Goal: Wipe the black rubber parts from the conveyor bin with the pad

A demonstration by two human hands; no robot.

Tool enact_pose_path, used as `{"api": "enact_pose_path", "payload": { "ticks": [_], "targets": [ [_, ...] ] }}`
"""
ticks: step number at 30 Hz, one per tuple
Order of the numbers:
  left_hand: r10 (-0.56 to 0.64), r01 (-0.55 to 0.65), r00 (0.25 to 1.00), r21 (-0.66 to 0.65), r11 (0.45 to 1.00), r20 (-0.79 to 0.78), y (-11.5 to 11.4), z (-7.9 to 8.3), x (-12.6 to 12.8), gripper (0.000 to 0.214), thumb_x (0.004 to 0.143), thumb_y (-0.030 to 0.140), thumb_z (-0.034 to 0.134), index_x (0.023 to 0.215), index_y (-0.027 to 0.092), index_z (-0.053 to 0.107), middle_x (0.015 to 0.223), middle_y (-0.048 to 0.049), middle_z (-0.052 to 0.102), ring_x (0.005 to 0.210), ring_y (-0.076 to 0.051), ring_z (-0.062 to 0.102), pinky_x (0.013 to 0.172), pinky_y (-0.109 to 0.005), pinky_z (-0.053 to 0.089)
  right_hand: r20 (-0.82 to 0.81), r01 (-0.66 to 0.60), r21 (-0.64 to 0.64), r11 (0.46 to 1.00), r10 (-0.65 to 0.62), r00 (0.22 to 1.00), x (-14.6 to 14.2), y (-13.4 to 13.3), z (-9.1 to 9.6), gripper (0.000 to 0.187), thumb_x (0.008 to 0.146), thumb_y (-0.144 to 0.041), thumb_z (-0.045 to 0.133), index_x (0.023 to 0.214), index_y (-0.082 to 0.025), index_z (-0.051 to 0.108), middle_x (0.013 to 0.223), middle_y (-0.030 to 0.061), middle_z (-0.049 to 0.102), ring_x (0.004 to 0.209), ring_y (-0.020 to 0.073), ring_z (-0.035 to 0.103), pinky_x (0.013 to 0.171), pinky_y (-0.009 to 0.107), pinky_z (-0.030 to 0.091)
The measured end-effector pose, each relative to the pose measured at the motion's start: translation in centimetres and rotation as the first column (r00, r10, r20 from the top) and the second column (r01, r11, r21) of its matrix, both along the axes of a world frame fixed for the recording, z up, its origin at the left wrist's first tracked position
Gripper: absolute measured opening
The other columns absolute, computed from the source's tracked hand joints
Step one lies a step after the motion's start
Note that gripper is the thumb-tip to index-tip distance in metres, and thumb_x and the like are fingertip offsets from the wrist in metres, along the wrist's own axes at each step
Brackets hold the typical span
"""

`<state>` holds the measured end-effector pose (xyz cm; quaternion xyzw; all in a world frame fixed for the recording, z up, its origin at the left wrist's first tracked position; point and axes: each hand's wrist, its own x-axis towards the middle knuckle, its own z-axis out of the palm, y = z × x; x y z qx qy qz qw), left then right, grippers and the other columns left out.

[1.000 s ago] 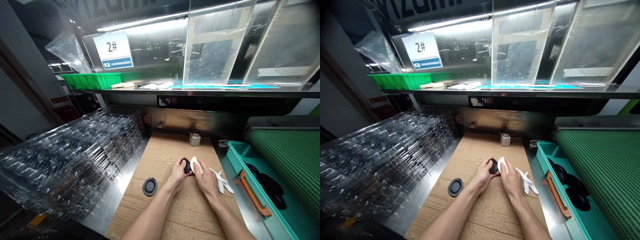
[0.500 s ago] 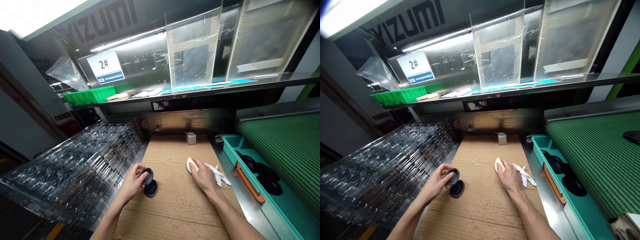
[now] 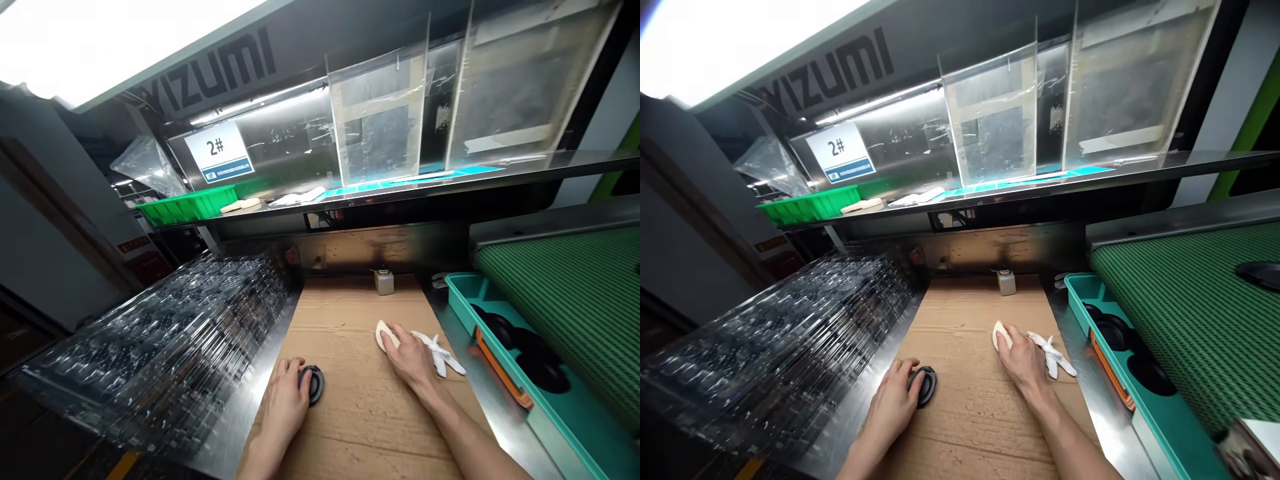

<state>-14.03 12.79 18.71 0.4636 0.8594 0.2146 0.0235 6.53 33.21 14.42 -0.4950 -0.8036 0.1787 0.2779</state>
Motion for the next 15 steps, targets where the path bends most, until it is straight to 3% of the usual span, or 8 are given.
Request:
{"api": "enact_pose_path", "payload": {
  "ticks": [3, 7, 10, 15],
  "targets": [
    [0.049, -0.054, 0.996, -0.069, 0.996, -0.076, 0.2, 0.1, 1.6, 0.054, 0.087, 0.055, 0.038, 0.124, 0.018, 0.054, 0.118, -0.0139, 0.054, 0.111, -0.032, 0.05, 0.086, -0.041, 0.041, 0.001, -0.003, 0.014, 1.0, 0.003, 1.0, 0.0, 0.0, 0.0, 0.036, 0.092, -0.047, 0.041, 0.115, -0.029, 0.062, 0.091, 0.005, 0.072, 0.087, 0.023, 0.066, 0.072, 0.03, 0.043],
    [-0.06, 0.055, 0.997, -0.108, 0.993, -0.05, 0.5, 0.1, 1.9, 0.054, 0.078, 0.051, 0.055, 0.121, 0.018, 0.057, 0.113, -0.0132, 0.057, 0.109, -0.032, 0.05, 0.092, -0.041, 0.037, 0.023, 0.008, 0.013, 1.0, -0.009, 1.0, 0.1, -0.2, 0.3, 0.036, 0.092, -0.046, 0.04, 0.116, -0.029, 0.062, 0.09, 0.0052, 0.072, 0.085, 0.0236, 0.066, 0.069, 0.03, 0.043],
    [-0.194, 0.198, 0.98, -0.09, 0.976, 0.05, 1.0, 1.1, 0.0, 0.044, 0.074, 0.038, 0.061, 0.115, 0.023, 0.062, 0.111, -0.0091, 0.059, 0.108, -0.028, 0.051, 0.097, -0.038, 0.035, 0.02, 0.007, 0.017, 1.0, -0.007, 1.0, 0.1, -0.2, 0.4, 0.036, 0.093, -0.046, 0.04, 0.116, -0.029, 0.061, 0.089, 0.0052, 0.072, 0.084, 0.0235, 0.067, 0.069, 0.03, 0.043],
    [-0.404, 0.442, 0.884, -0.14, 0.886, 0.237, 2.1, 4.6, -3.8, 0.044, 0.063, 0.022, 0.063, 0.106, 0.025, 0.067, 0.111, -0.0048, 0.06, 0.11, -0.024, 0.052, 0.101, -0.033, 0.035, -0.018, -0.013, 0.022, 1.0, 0.013, 1.0, -0.2, 0.0, 0.3, 0.035, 0.093, -0.045, 0.04, 0.115, -0.028, 0.061, 0.09, 0.006, 0.072, 0.088, 0.0225, 0.066, 0.074, 0.029, 0.043]
  ]
}}
